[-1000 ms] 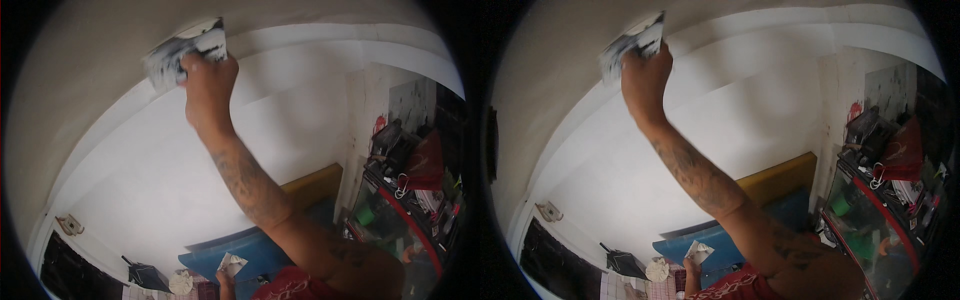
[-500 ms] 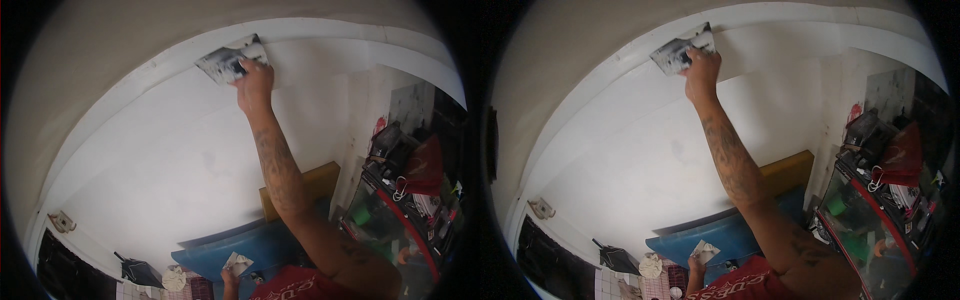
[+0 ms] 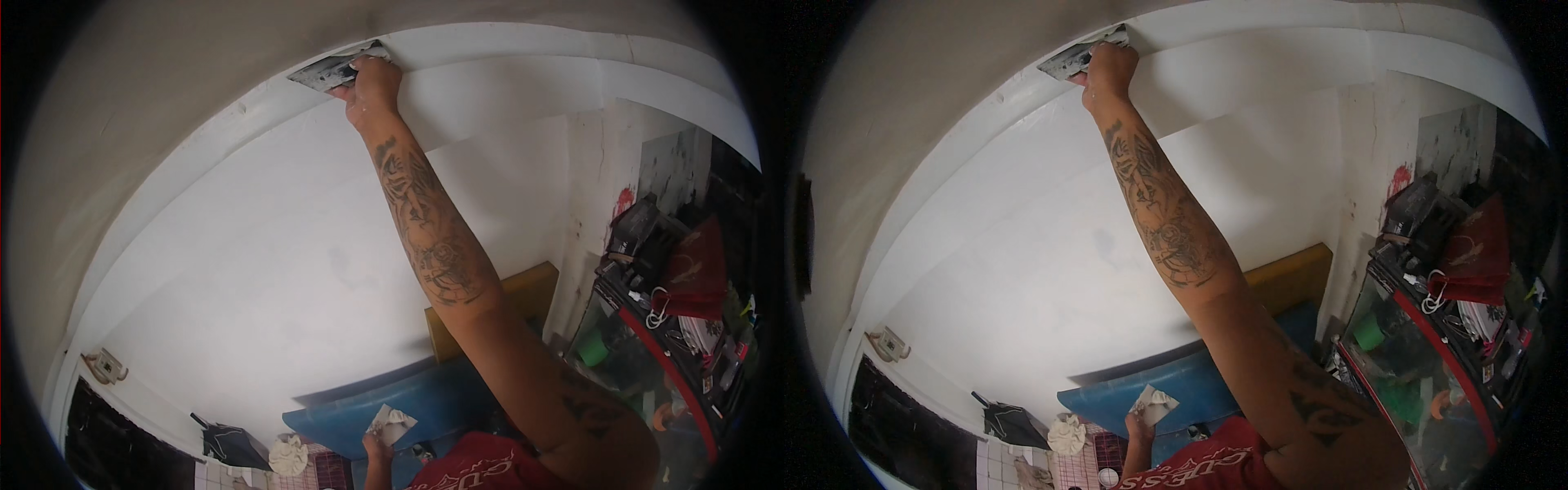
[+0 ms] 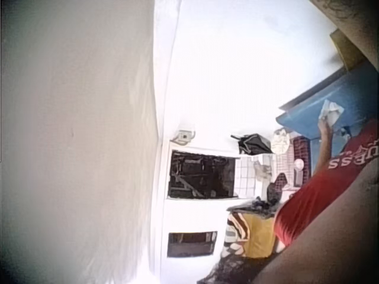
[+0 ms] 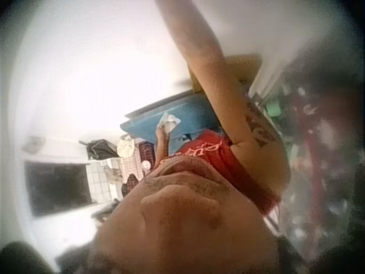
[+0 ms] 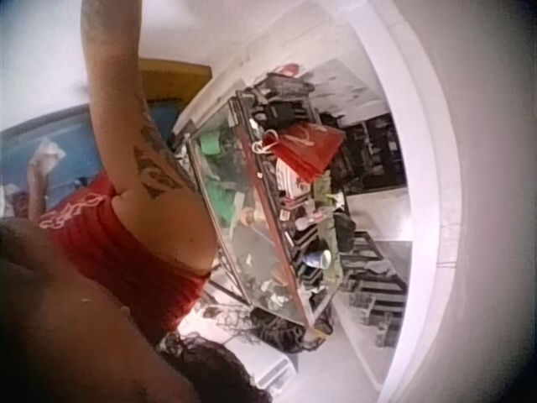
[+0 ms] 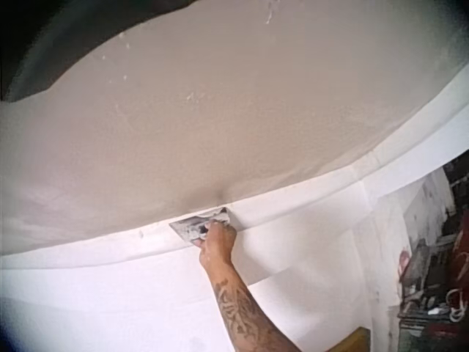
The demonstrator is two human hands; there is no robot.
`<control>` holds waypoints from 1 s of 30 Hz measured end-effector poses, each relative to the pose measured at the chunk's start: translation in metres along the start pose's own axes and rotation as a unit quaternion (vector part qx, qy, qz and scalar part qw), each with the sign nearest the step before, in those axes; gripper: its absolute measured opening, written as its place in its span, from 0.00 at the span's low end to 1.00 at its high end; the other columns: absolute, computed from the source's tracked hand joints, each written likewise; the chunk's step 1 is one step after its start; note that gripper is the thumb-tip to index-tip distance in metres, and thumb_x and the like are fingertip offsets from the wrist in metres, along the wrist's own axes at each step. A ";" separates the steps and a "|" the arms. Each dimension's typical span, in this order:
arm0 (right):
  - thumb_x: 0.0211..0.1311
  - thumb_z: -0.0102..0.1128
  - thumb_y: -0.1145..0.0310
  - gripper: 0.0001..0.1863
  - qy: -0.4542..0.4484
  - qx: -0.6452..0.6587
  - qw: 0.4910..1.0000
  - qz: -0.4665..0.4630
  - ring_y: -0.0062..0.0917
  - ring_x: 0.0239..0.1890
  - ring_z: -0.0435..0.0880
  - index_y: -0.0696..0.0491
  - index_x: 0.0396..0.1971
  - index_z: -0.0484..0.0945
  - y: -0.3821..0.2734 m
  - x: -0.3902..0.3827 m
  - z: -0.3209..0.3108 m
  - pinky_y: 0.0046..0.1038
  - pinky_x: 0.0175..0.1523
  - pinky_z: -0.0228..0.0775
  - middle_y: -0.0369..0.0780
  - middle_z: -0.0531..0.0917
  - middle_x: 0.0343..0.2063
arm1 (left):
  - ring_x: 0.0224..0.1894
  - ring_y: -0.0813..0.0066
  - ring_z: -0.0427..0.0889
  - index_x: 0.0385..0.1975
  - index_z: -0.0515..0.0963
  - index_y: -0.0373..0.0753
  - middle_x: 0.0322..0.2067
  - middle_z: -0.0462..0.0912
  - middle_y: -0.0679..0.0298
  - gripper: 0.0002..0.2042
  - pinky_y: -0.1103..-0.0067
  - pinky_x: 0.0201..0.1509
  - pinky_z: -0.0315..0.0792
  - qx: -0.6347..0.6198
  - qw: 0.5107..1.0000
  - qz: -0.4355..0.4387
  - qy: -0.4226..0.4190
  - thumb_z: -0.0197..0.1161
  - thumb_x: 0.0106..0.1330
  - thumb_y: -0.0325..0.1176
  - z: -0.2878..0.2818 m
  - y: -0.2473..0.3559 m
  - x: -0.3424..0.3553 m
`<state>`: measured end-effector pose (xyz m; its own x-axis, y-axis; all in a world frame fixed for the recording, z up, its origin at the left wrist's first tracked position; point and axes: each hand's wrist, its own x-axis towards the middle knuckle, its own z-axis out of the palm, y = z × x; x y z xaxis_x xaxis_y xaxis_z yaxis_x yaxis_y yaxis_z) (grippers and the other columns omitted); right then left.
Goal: Applying white putty or plaster to a wall corner using a putty knife and a board.
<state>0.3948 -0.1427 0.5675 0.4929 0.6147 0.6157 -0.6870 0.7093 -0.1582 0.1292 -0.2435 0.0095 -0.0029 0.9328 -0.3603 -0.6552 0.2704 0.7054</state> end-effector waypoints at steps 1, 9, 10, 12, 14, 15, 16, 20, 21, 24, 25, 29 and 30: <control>0.44 0.39 0.79 0.13 0.007 0.002 1.000 0.003 0.35 0.34 0.71 0.64 0.34 0.60 0.001 0.000 0.002 0.40 0.33 0.73 0.46 0.66 0.35 | 0.34 0.66 0.74 0.36 0.69 0.33 0.31 0.74 0.56 0.16 0.79 0.36 0.69 0.000 1.000 0.002 0.000 0.54 0.44 0.27 -0.005 -0.001 0.004; 0.43 0.39 0.79 0.13 0.018 0.010 1.000 -0.013 0.34 0.33 0.71 0.63 0.33 0.61 0.014 0.004 0.011 0.39 0.32 0.73 0.45 0.66 0.34 | 0.31 0.73 0.75 0.34 0.69 0.30 0.30 0.74 0.59 0.11 0.81 0.32 0.70 0.234 0.962 0.132 -0.041 0.46 0.52 0.27 -0.019 -0.002 0.005; 0.43 0.39 0.80 0.13 0.007 0.000 1.000 -0.021 0.34 0.33 0.70 0.63 0.33 0.61 0.014 0.004 0.010 0.40 0.33 0.73 0.45 0.65 0.34 | 0.31 0.73 0.75 0.34 0.69 0.30 0.30 0.74 0.59 0.11 0.81 0.32 0.70 0.235 0.962 0.132 -0.042 0.46 0.52 0.27 -0.017 -0.001 0.004; 0.43 0.38 0.80 0.13 -0.006 -0.005 1.000 -0.025 0.34 0.33 0.70 0.63 0.34 0.61 0.014 0.003 0.015 0.40 0.33 0.73 0.45 0.65 0.35 | 0.31 0.72 0.75 0.34 0.69 0.30 0.31 0.74 0.59 0.11 0.80 0.33 0.70 0.018 0.999 0.025 0.022 0.47 0.52 0.27 -0.014 0.002 0.000; 0.43 0.38 0.80 0.14 0.007 0.014 1.000 -0.012 0.34 0.34 0.70 0.63 0.34 0.60 0.015 0.000 0.023 0.40 0.34 0.73 0.45 0.65 0.35 | 0.31 0.70 0.75 0.35 0.68 0.29 0.31 0.74 0.58 0.12 0.78 0.33 0.70 0.179 0.975 0.130 -0.002 0.46 0.52 0.28 -0.047 -0.008 0.013; 0.43 0.38 0.80 0.14 0.007 0.015 1.000 -0.012 0.34 0.34 0.70 0.63 0.34 0.60 0.015 0.000 0.024 0.40 0.34 0.73 0.45 0.65 0.35 | 0.31 0.68 0.75 0.36 0.68 0.29 0.31 0.73 0.58 0.13 0.76 0.33 0.70 0.335 0.915 0.223 -0.031 0.45 0.53 0.28 -0.049 -0.009 0.013; 0.43 0.38 0.80 0.14 0.012 0.019 1.000 0.003 0.34 0.34 0.70 0.63 0.34 0.60 0.014 0.000 0.026 0.39 0.34 0.73 0.45 0.64 0.35 | 0.31 0.68 0.75 0.36 0.68 0.29 0.31 0.73 0.58 0.13 0.76 0.33 0.70 0.335 0.915 0.224 -0.030 0.45 0.53 0.28 -0.050 -0.010 0.014; 0.42 0.37 0.81 0.15 0.029 0.003 1.000 0.013 0.33 0.33 0.69 0.61 0.35 0.61 0.006 0.003 0.027 0.36 0.34 0.73 0.44 0.64 0.36 | 0.37 0.62 0.72 0.39 0.65 0.29 0.37 0.70 0.54 0.14 0.72 0.41 0.68 0.014 0.999 0.027 0.026 0.43 0.53 0.28 -0.016 0.002 -0.004; 0.42 0.37 0.81 0.15 0.028 0.007 0.999 0.014 0.33 0.33 0.69 0.61 0.35 0.61 0.007 0.002 0.029 0.36 0.34 0.73 0.44 0.64 0.36 | 0.37 0.62 0.72 0.39 0.65 0.30 0.37 0.70 0.54 0.14 0.71 0.41 0.68 -0.011 0.999 0.029 0.008 0.43 0.53 0.28 -0.024 0.001 -0.002; 0.41 0.38 0.81 0.14 0.025 0.010 0.999 0.033 0.32 0.32 0.69 0.60 0.33 0.63 0.009 -0.003 0.034 0.34 0.33 0.73 0.42 0.66 0.34 | 0.38 0.61 0.72 0.39 0.66 0.31 0.37 0.70 0.54 0.14 0.72 0.41 0.68 0.234 0.948 0.195 -0.089 0.42 0.54 0.28 -0.034 0.000 -0.006; 0.41 0.39 0.81 0.13 0.004 0.004 1.000 0.010 0.31 0.31 0.70 0.60 0.31 0.64 0.010 -0.005 0.035 0.32 0.31 0.72 0.42 0.67 0.32 | 0.38 0.61 0.72 0.39 0.66 0.31 0.37 0.70 0.54 0.14 0.72 0.41 0.68 0.234 0.948 0.198 -0.088 0.42 0.54 0.28 -0.036 0.002 -0.008; 0.38 0.43 0.80 0.10 -0.009 -0.031 0.993 -0.117 0.25 0.26 0.70 0.61 0.27 0.66 0.010 -0.020 0.042 0.25 0.26 0.69 0.39 0.70 0.26 | 0.37 0.62 0.72 0.39 0.66 0.31 0.36 0.71 0.55 0.14 0.73 0.39 0.69 0.357 0.910 0.211 -0.027 0.43 0.54 0.29 -0.022 0.011 -0.025; 0.38 0.43 0.80 0.10 -0.010 -0.027 0.993 -0.116 0.25 0.26 0.70 0.61 0.27 0.66 0.011 -0.025 0.047 0.25 0.26 0.69 0.39 0.70 0.26 | 0.37 0.63 0.72 0.39 0.66 0.31 0.36 0.71 0.55 0.14 0.73 0.38 0.69 0.432 0.860 0.269 -0.024 0.43 0.53 0.28 -0.034 0.009 -0.021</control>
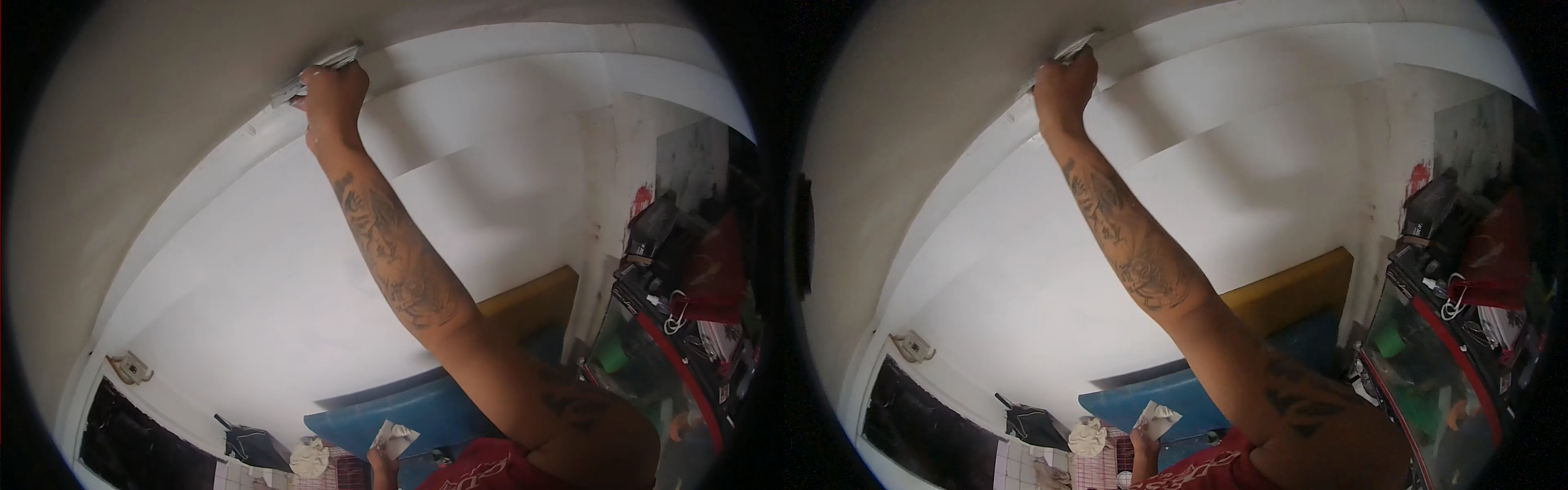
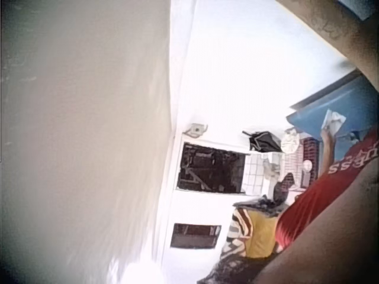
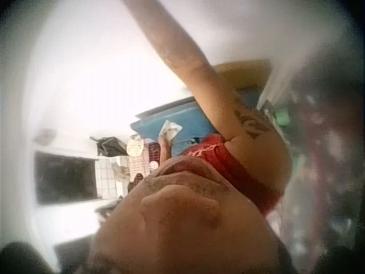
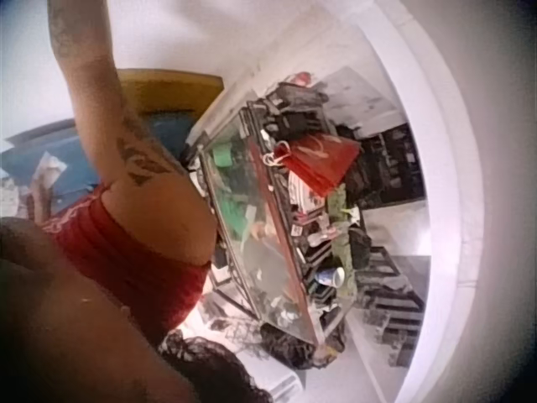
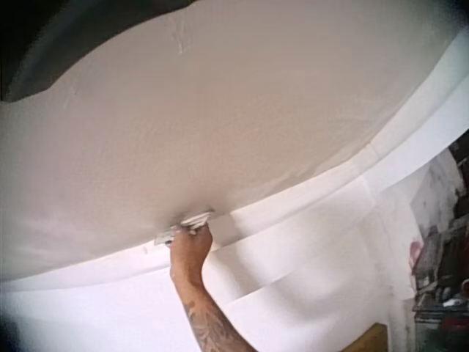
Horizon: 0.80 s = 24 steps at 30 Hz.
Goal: Applying white putty or plaster to a wall corner using a putty knife and a board.
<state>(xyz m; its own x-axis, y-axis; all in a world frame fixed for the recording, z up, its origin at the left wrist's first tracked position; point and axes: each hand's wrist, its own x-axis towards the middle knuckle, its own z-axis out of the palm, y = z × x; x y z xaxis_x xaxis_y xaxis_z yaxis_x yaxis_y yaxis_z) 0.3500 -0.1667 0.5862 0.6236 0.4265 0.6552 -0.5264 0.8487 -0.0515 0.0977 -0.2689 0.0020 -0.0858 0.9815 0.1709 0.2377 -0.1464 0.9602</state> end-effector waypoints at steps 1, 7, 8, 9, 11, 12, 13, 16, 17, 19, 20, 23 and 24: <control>0.37 0.44 0.80 0.11 -0.010 0.001 0.999 -0.037 0.23 0.24 0.69 0.62 0.27 0.66 -0.001 -0.007 0.005 0.23 0.24 0.67 0.38 0.70 0.24 | 0.37 0.63 0.72 0.39 0.66 0.31 0.36 0.71 0.55 0.14 0.73 0.38 0.69 0.001 1.000 0.001 0.005 0.43 0.53 0.28 -0.005 -0.015 0.000; 0.35 0.44 0.81 0.11 0.007 -0.056 0.982 -0.181 0.18 0.18 0.66 0.63 0.26 0.64 -0.019 -0.053 0.028 0.18 0.22 0.62 0.38 0.69 0.20 | 0.35 0.57 0.73 0.33 0.71 0.35 0.29 0.74 0.53 0.18 0.76 0.35 0.68 -0.130 0.989 -0.038 0.063 0.59 0.36 0.27 -0.013 -0.057 0.003; 0.35 0.44 0.81 0.11 -0.010 -0.085 0.979 -0.182 0.18 0.19 0.66 0.63 0.25 0.63 -0.028 -0.062 0.029 0.19 0.24 0.62 0.38 0.69 0.20 | 0.35 0.60 0.73 0.36 0.68 0.32 0.32 0.72 0.54 0.16 0.75 0.36 0.69 -0.092 0.995 -0.011 0.037 0.51 0.44 0.28 -0.013 -0.060 0.001; 0.35 0.43 0.81 0.12 0.020 -0.092 0.959 -0.267 0.19 0.25 0.66 0.63 0.26 0.62 -0.033 -0.072 0.037 0.21 0.30 0.61 0.39 0.68 0.24 | 0.35 0.64 0.72 0.40 0.65 0.30 0.36 0.70 0.55 0.15 0.74 0.37 0.70 -0.055 0.998 0.015 0.013 0.43 0.52 0.28 -0.014 -0.060 -0.001; 0.39 0.42 0.81 0.18 -0.047 -0.111 0.973 -0.198 0.30 0.37 0.62 0.65 0.37 0.57 -0.047 -0.095 0.030 0.29 0.42 0.55 0.46 0.63 0.34 | 0.34 0.64 0.73 0.40 0.65 0.30 0.35 0.71 0.56 0.15 0.74 0.37 0.70 0.079 0.996 0.034 -0.014 0.42 0.52 0.27 -0.009 -0.041 -0.006; 0.42 0.41 0.81 0.23 -0.069 -0.128 0.974 -0.172 0.40 0.44 0.58 0.67 0.43 0.52 -0.052 -0.105 0.024 0.37 0.48 0.50 0.52 0.58 0.39 | 0.34 0.65 0.73 0.39 0.66 0.31 0.34 0.72 0.57 0.14 0.74 0.37 0.69 0.211 0.975 0.053 -0.042 0.42 0.52 0.26 -0.002 -0.031 -0.005; 0.42 0.41 0.81 0.23 -0.068 -0.118 0.976 -0.168 0.40 0.44 0.58 0.67 0.43 0.52 -0.054 -0.114 0.024 0.37 0.48 0.50 0.52 0.58 0.39 | 0.34 0.65 0.73 0.39 0.66 0.31 0.34 0.72 0.57 0.14 0.74 0.37 0.69 0.215 0.975 0.053 -0.033 0.42 0.52 0.26 -0.006 -0.040 -0.006; 0.46 0.39 0.80 0.24 -0.088 -0.036 0.980 -0.173 0.39 0.47 0.59 0.65 0.47 0.51 -0.038 -0.122 0.005 0.35 0.51 0.50 0.52 0.60 0.42 | 0.31 0.54 0.73 0.30 0.72 0.33 0.26 0.74 0.52 0.16 0.74 0.32 0.68 -0.192 0.972 -0.108 0.088 0.59 0.37 0.29 -0.014 -0.069 -0.009; 0.47 0.40 0.79 0.24 -0.048 -0.037 0.985 -0.164 0.36 0.47 0.60 0.65 0.47 0.51 -0.028 -0.106 -0.011 0.32 0.51 0.51 0.51 0.61 0.43 | 0.31 0.54 0.73 0.29 0.72 0.33 0.26 0.74 0.52 0.15 0.73 0.32 0.68 0.039 0.997 -0.041 0.060 0.59 0.38 0.29 -0.007 -0.060 -0.010; 0.35 0.40 0.83 0.18 0.055 -0.018 0.991 -0.120 0.18 0.28 0.69 0.61 0.33 0.64 -0.001 -0.062 -0.037 0.16 0.31 0.64 0.37 0.70 0.29 | 0.31 0.53 0.73 0.28 0.72 0.33 0.26 0.74 0.51 0.14 0.73 0.32 0.68 0.270 0.962 0.019 0.036 0.58 0.39 0.29 -0.003 -0.023 -0.021; 0.33 0.42 0.82 0.16 0.082 -0.028 0.991 -0.099 0.18 0.25 0.69 0.59 0.30 0.66 0.005 -0.045 -0.042 0.18 0.23 0.64 0.37 0.70 0.28 | 0.31 0.54 0.73 0.27 0.72 0.33 0.26 0.74 0.51 0.12 0.73 0.32 0.68 0.345 0.934 0.091 0.021 0.57 0.40 0.29 -0.005 0.001 -0.025; 0.37 0.42 0.81 0.14 0.050 0.005 0.998 -0.036 0.25 0.27 0.71 0.61 0.31 0.64 0.007 0.007 -0.049 0.27 0.23 0.69 0.42 0.69 0.29 | 0.32 0.54 0.73 0.27 0.72 0.34 0.26 0.74 0.51 0.11 0.72 0.32 0.68 0.388 0.899 0.204 0.012 0.55 0.42 0.29 -0.004 0.012 -0.024; 0.38 0.42 0.81 0.14 0.049 0.047 0.998 0.008 0.27 0.27 0.71 0.61 0.31 0.64 0.005 0.010 -0.047 0.29 0.24 0.70 0.43 0.69 0.30 | 0.32 0.54 0.72 0.28 0.72 0.34 0.27 0.74 0.52 0.11 0.72 0.32 0.68 0.365 0.902 0.230 0.023 0.55 0.42 0.29 -0.005 0.011 -0.024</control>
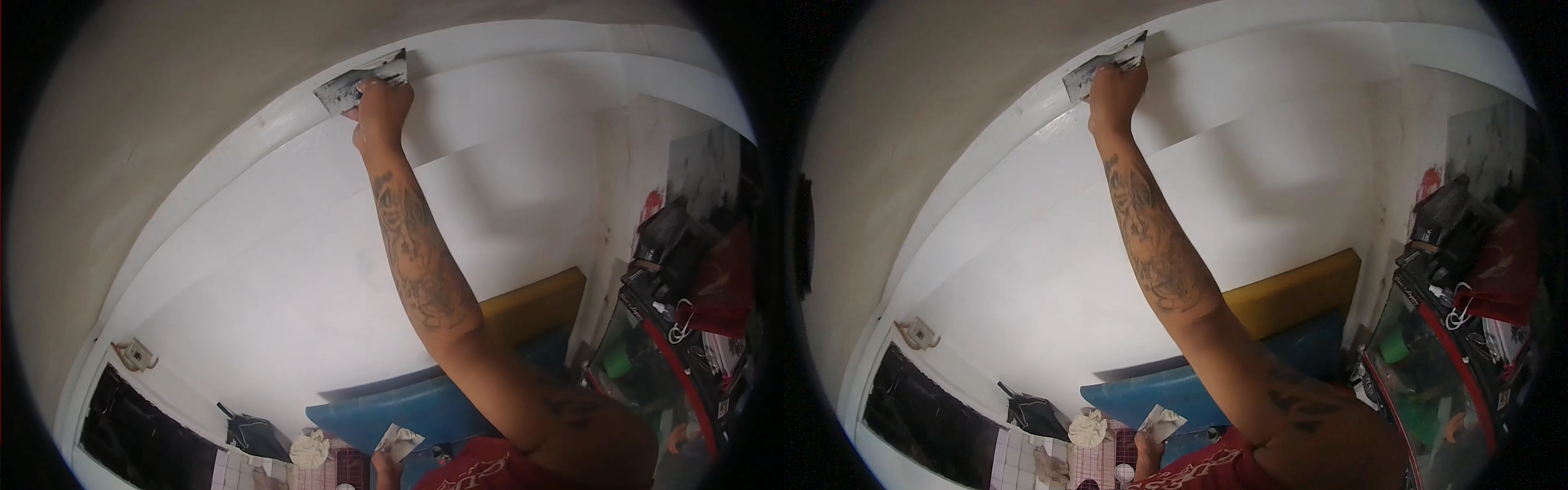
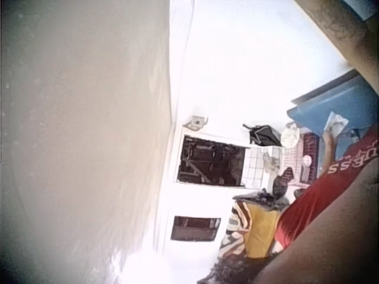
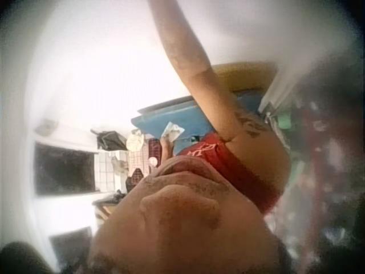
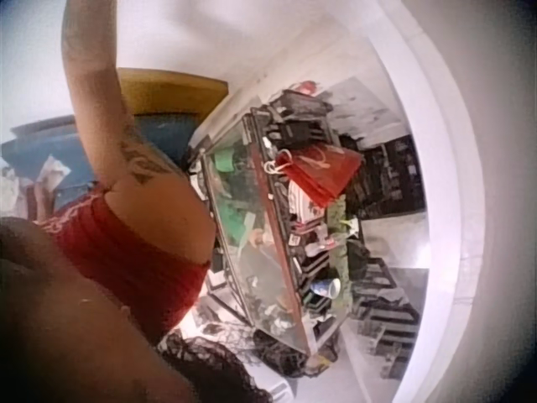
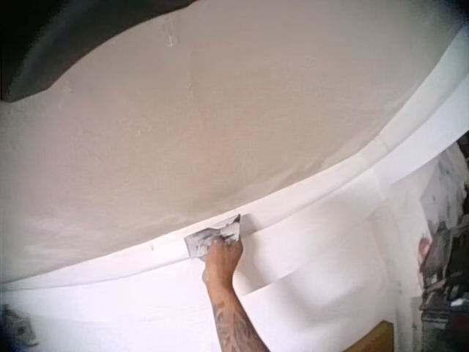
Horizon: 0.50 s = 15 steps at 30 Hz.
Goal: Applying white putty or plaster to a wall corner using a putty knife and a board.
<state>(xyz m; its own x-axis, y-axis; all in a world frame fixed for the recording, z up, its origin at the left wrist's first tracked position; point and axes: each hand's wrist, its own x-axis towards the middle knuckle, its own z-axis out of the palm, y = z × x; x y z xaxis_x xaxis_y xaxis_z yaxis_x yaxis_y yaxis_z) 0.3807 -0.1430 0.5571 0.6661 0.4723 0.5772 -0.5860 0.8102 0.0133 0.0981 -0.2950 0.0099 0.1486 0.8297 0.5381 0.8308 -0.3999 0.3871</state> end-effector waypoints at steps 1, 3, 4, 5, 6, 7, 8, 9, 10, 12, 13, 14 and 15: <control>0.38 0.42 0.81 0.14 0.001 -0.001 1.000 0.000 0.27 0.27 0.71 0.61 0.31 0.64 0.000 0.003 0.003 0.29 0.24 0.70 0.43 0.69 0.30 | 0.32 0.54 0.72 0.28 0.72 0.34 0.27 0.74 0.52 0.11 0.72 0.32 0.68 0.000 1.000 0.000 -0.001 0.55 0.42 0.29 0.001 0.000 0.001; 0.38 0.40 0.82 0.14 0.016 -0.010 0.999 0.040 0.30 0.27 0.71 0.63 0.31 0.63 -0.001 0.008 0.007 0.30 0.23 0.70 0.45 0.68 0.31 | 0.33 0.53 0.72 0.30 0.71 0.34 0.27 0.74 0.51 0.12 0.72 0.33 0.68 -0.001 0.999 -0.023 -0.022 0.54 0.43 0.28 0.004 0.000 0.005; 0.38 0.40 0.82 0.14 0.018 -0.011 0.999 0.041 0.30 0.27 0.71 0.63 0.31 0.63 0.002 0.011 0.007 0.30 0.23 0.70 0.45 0.68 0.31 | 0.33 0.53 0.72 0.30 0.71 0.34 0.27 0.74 0.51 0.12 0.72 0.33 0.68 -0.001 0.999 -0.024 -0.025 0.54 0.43 0.28 0.005 -0.001 0.006; 0.38 0.40 0.82 0.14 0.014 -0.001 0.999 0.052 0.30 0.28 0.71 0.63 0.32 0.63 0.002 0.014 0.010 0.30 0.23 0.71 0.45 0.68 0.31 | 0.33 0.56 0.73 0.31 0.71 0.34 0.27 0.74 0.52 0.12 0.74 0.33 0.68 0.025 0.999 -0.017 -0.039 0.53 0.44 0.28 0.009 -0.003 0.008; 0.38 0.40 0.82 0.15 0.011 0.012 0.998 0.067 0.31 0.28 0.72 0.64 0.32 0.62 0.004 0.018 0.012 0.30 0.22 0.71 0.45 0.68 0.31 | 0.32 0.59 0.74 0.32 0.70 0.33 0.28 0.74 0.53 0.12 0.76 0.33 0.69 0.054 0.997 -0.012 -0.052 0.53 0.45 0.27 0.013 -0.006 0.010; 0.38 0.40 0.82 0.15 -0.011 0.026 0.997 0.066 0.32 0.28 0.72 0.64 0.33 0.62 0.005 0.021 0.013 0.31 0.21 0.71 0.45 0.67 0.31 | 0.32 0.59 0.74 0.32 0.70 0.33 0.28 0.74 0.53 0.12 0.76 0.33 0.69 0.055 0.997 -0.012 -0.052 0.53 0.45 0.27 0.024 -0.014 0.009; 0.38 0.40 0.82 0.15 -0.011 0.031 0.997 0.073 0.32 0.28 0.72 0.64 0.33 0.62 0.009 0.018 0.018 0.31 0.21 0.71 0.45 0.67 0.31 | 0.31 0.63 0.75 0.32 0.70 0.33 0.29 0.75 0.55 0.12 0.78 0.33 0.69 -0.231 0.956 -0.178 -0.023 0.53 0.45 0.27 0.035 -0.028 0.004; 0.39 0.40 0.81 0.15 0.005 0.019 0.997 0.080 0.32 0.28 0.72 0.63 0.33 0.62 0.009 0.018 0.017 0.31 0.21 0.71 0.45 0.67 0.31 | 0.31 0.68 0.75 0.32 0.70 0.32 0.29 0.75 0.57 0.12 0.80 0.32 0.69 -0.494 0.809 -0.320 0.007 0.54 0.46 0.27 0.040 -0.029 0.004; 0.40 0.40 0.80 0.14 0.020 0.009 0.996 0.088 0.32 0.28 0.72 0.63 0.33 0.62 0.010 0.017 0.017 0.31 0.21 0.71 0.45 0.67 0.31 | 0.31 0.68 0.75 0.32 0.70 0.32 0.29 0.75 0.57 0.12 0.80 0.32 0.69 -0.491 0.809 -0.323 0.010 0.54 0.46 0.27 0.042 -0.031 0.002; 0.41 0.39 0.79 0.13 0.014 0.001 0.997 0.077 0.32 0.28 0.71 0.63 0.32 0.63 0.009 0.027 0.011 0.32 0.21 0.71 0.45 0.67 0.31 | 0.30 0.75 0.75 0.33 0.69 0.32 0.31 0.75 0.59 0.13 0.83 0.32 0.69 -0.597 0.694 -0.402 0.004 0.55 0.46 0.28 0.034 -0.006 0.017; 0.42 0.39 0.78 0.13 0.007 0.000 0.997 0.071 0.32 0.28 0.71 0.63 0.32 0.63 0.010 0.030 0.010 0.33 0.21 0.71 0.45 0.67 0.32 | 0.30 0.75 0.75 0.33 0.69 0.32 0.31 0.75 0.59 0.13 0.83 0.32 0.69 -0.598 0.693 -0.402 0.003 0.55 0.46 0.28 0.025 0.008 0.022; 0.42 0.39 0.78 0.13 0.006 0.000 0.997 0.073 0.32 0.28 0.71 0.63 0.32 0.63 0.011 0.031 0.012 0.33 0.21 0.71 0.45 0.67 0.32 | 0.31 0.72 0.75 0.34 0.69 0.32 0.31 0.74 0.58 0.14 0.81 0.33 0.69 -0.442 0.835 -0.325 -0.029 0.55 0.45 0.28 0.014 0.022 0.025; 0.43 0.39 0.77 0.12 0.016 -0.007 0.997 0.077 0.32 0.28 0.71 0.62 0.32 0.63 0.012 0.033 0.013 0.34 0.22 0.71 0.45 0.67 0.31 | 0.32 0.69 0.75 0.34 0.69 0.32 0.32 0.74 0.56 0.15 0.79 0.34 0.69 -0.264 0.935 -0.231 -0.060 0.55 0.44 0.28 0.009 0.028 0.027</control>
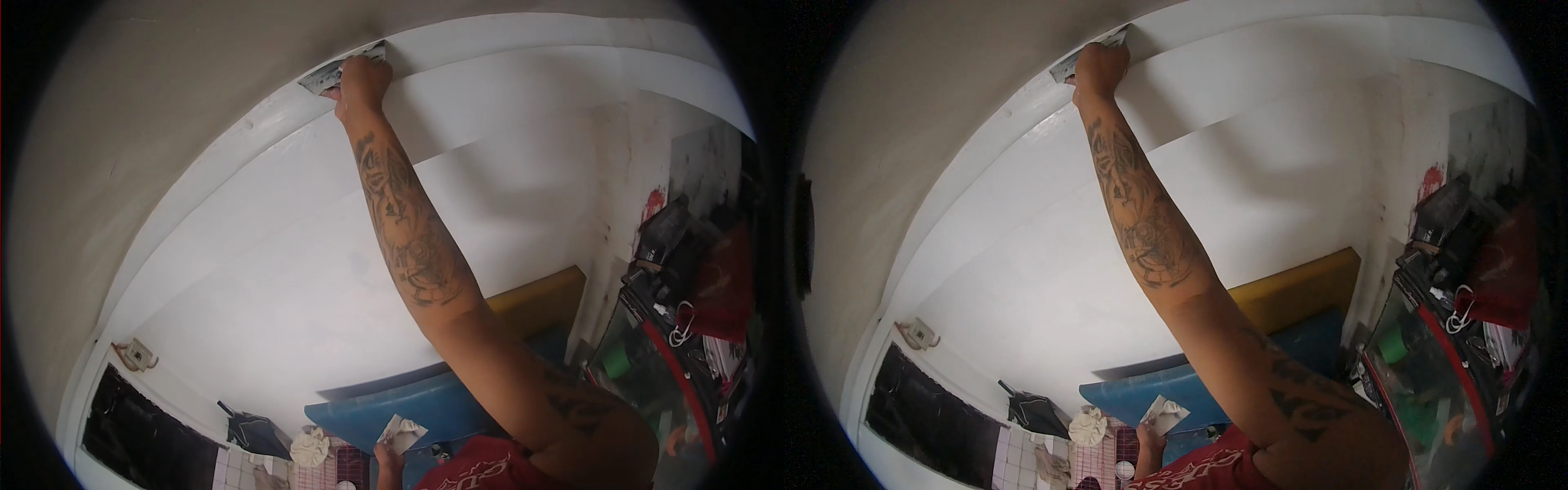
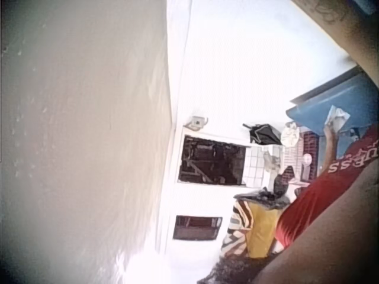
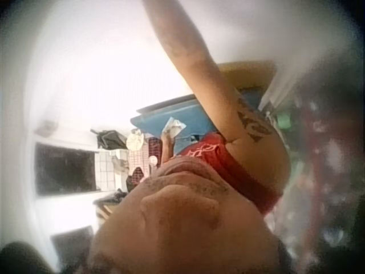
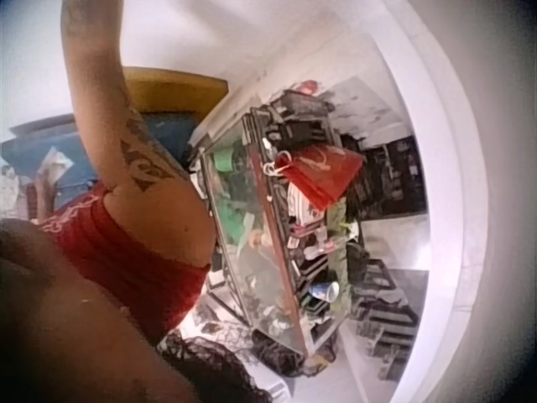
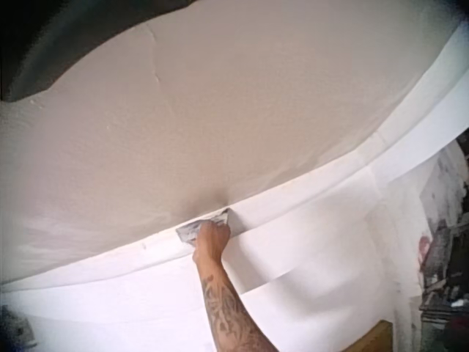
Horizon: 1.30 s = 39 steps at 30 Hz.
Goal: Applying white putty or plaster to a wall corner using a putty knife and a board.
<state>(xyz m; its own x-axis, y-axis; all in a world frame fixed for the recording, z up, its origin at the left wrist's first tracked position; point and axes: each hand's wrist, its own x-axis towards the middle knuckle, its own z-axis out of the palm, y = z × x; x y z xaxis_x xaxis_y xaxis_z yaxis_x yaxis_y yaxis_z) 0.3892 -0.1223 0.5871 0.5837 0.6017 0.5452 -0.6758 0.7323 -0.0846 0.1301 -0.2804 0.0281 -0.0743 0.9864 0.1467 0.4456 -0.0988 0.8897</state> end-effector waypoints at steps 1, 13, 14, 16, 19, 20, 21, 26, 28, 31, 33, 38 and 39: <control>0.44 0.38 0.76 0.11 0.011 -0.007 1.000 0.003 0.32 0.28 0.71 0.62 0.31 0.63 0.001 0.002 0.001 0.35 0.24 0.71 0.44 0.67 0.31 | 0.32 0.69 0.75 0.34 0.69 0.32 0.32 0.74 0.56 0.15 0.79 0.34 0.69 -0.001 1.000 0.000 0.001 0.55 0.44 0.28 -0.002 -0.005 0.001; 0.32 0.47 0.78 0.19 -0.012 -0.119 0.979 -0.166 0.44 0.34 0.69 0.67 0.31 0.62 0.002 -0.022 0.025 0.33 0.45 0.57 0.51 0.70 0.31 | 0.34 0.53 0.72 0.32 0.70 0.32 0.30 0.73 0.50 0.16 0.70 0.36 0.67 0.343 0.912 0.218 0.048 0.54 0.38 0.27 -0.012 -0.054 -0.009; 0.34 0.47 0.77 0.21 -0.017 -0.132 0.981 -0.141 0.42 0.39 0.66 0.67 0.34 0.60 0.002 -0.040 0.034 0.33 0.46 0.55 0.51 0.65 0.34 | 0.32 0.53 0.73 0.31 0.70 0.32 0.28 0.74 0.50 0.15 0.71 0.34 0.68 0.106 0.986 0.104 0.077 0.54 0.39 0.27 -0.015 -0.069 -0.009; 0.35 0.48 0.77 0.24 -0.018 -0.208 0.958 -0.197 0.40 0.40 0.63 0.66 0.37 0.55 -0.018 -0.074 0.041 0.34 0.46 0.54 0.50 0.60 0.35 | 0.31 0.52 0.73 0.30 0.71 0.32 0.27 0.74 0.51 0.14 0.71 0.33 0.68 -0.144 0.985 -0.010 0.093 0.54 0.39 0.26 -0.015 -0.072 -0.008; 0.36 0.47 0.77 0.24 -0.030 -0.199 0.944 -0.262 0.39 0.38 0.62 0.65 0.38 0.53 -0.038 -0.092 0.040 0.36 0.44 0.54 0.49 0.58 0.34 | 0.31 0.54 0.73 0.29 0.71 0.33 0.25 0.74 0.52 0.13 0.73 0.32 0.68 0.178 0.966 0.174 0.064 0.55 0.40 0.27 -0.012 -0.017 -0.005; 0.36 0.47 0.76 0.24 -0.046 -0.151 0.952 -0.261 0.36 0.38 0.63 0.67 0.38 0.54 -0.038 -0.103 0.045 0.33 0.45 0.55 0.48 0.60 0.34 | 0.33 0.58 0.73 0.34 0.69 0.33 0.31 0.73 0.53 0.15 0.75 0.33 0.69 0.250 0.957 0.145 0.026 0.53 0.44 0.28 -0.016 -0.018 -0.007; 0.37 0.47 0.76 0.23 -0.061 -0.103 0.958 -0.260 0.33 0.37 0.64 0.68 0.38 0.56 -0.040 -0.115 0.051 0.30 0.45 0.55 0.48 0.61 0.34 | 0.36 0.63 0.73 0.39 0.67 0.34 0.36 0.72 0.54 0.16 0.76 0.35 0.69 0.321 0.940 0.116 -0.011 0.51 0.48 0.30 -0.020 -0.019 -0.007; 0.38 0.39 0.81 0.25 -0.079 -0.106 0.953 -0.273 0.26 0.38 0.64 0.63 0.44 0.53 -0.032 -0.168 0.046 0.25 0.44 0.56 0.44 0.63 0.36 | 0.35 0.65 0.74 0.35 0.70 0.34 0.31 0.74 0.56 0.14 0.75 0.35 0.69 -0.163 0.984 -0.009 0.068 0.53 0.45 0.26 -0.017 -0.121 0.007; 0.36 0.38 0.82 0.26 -0.078 0.009 0.973 -0.216 0.23 0.37 0.66 0.62 0.44 0.55 -0.010 -0.162 0.031 0.21 0.42 0.58 0.42 0.66 0.35 | 0.34 0.67 0.74 0.35 0.70 0.34 0.31 0.74 0.56 0.14 0.75 0.35 0.69 -0.227 0.971 -0.041 0.064 0.53 0.45 0.25 -0.013 -0.116 0.001; 0.34 0.38 0.83 0.23 -0.044 -0.015 0.980 -0.191 0.25 0.37 0.66 0.63 0.40 0.59 0.005 -0.111 0.006 0.20 0.45 0.54 0.42 0.68 0.35 | 0.32 0.55 0.74 0.29 0.72 0.33 0.26 0.75 0.53 0.13 0.73 0.31 0.69 0.241 0.957 0.148 0.069 0.57 0.39 0.27 -0.005 -0.027 -0.014; 0.34 0.37 0.83 0.24 -0.032 -0.068 0.972 -0.224 0.26 0.36 0.66 0.63 0.40 0.58 0.022 -0.084 0.012 0.20 0.46 0.53 0.44 0.67 0.35 | 0.31 0.56 0.74 0.30 0.72 0.33 0.25 0.75 0.53 0.13 0.73 0.30 0.69 0.206 0.968 0.125 0.074 0.57 0.40 0.26 -0.009 -0.058 -0.014; 0.43 0.40 0.78 0.19 0.010 -0.102 0.986 -0.128 0.43 0.44 0.63 0.64 0.40 0.57 0.043 -0.049 0.029 0.34 0.49 0.52 0.51 0.65 0.39 | 0.29 0.56 0.74 0.28 0.72 0.34 0.23 0.75 0.53 0.12 0.74 0.29 0.69 -0.078 0.991 -0.036 0.105 0.56 0.40 0.26 -0.010 -0.101 -0.017; 0.44 0.40 0.78 0.19 0.038 -0.109 0.986 -0.119 0.43 0.45 0.62 0.64 0.41 0.57 0.046 -0.041 0.028 0.35 0.50 0.51 0.52 0.64 0.40 | 0.29 0.56 0.74 0.28 0.72 0.35 0.23 0.75 0.53 0.12 0.74 0.28 0.69 -0.046 0.994 -0.010 0.103 0.56 0.40 0.26 -0.010 -0.098 -0.017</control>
<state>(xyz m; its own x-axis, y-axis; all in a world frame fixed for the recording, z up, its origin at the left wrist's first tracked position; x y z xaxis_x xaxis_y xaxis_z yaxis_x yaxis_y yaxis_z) 0.3220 -0.1218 0.5841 0.7515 0.4211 0.5078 -0.4079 0.9016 -0.1439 0.0788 -0.2885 -0.0576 -0.2671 0.9416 0.2050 0.3593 -0.1001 0.9278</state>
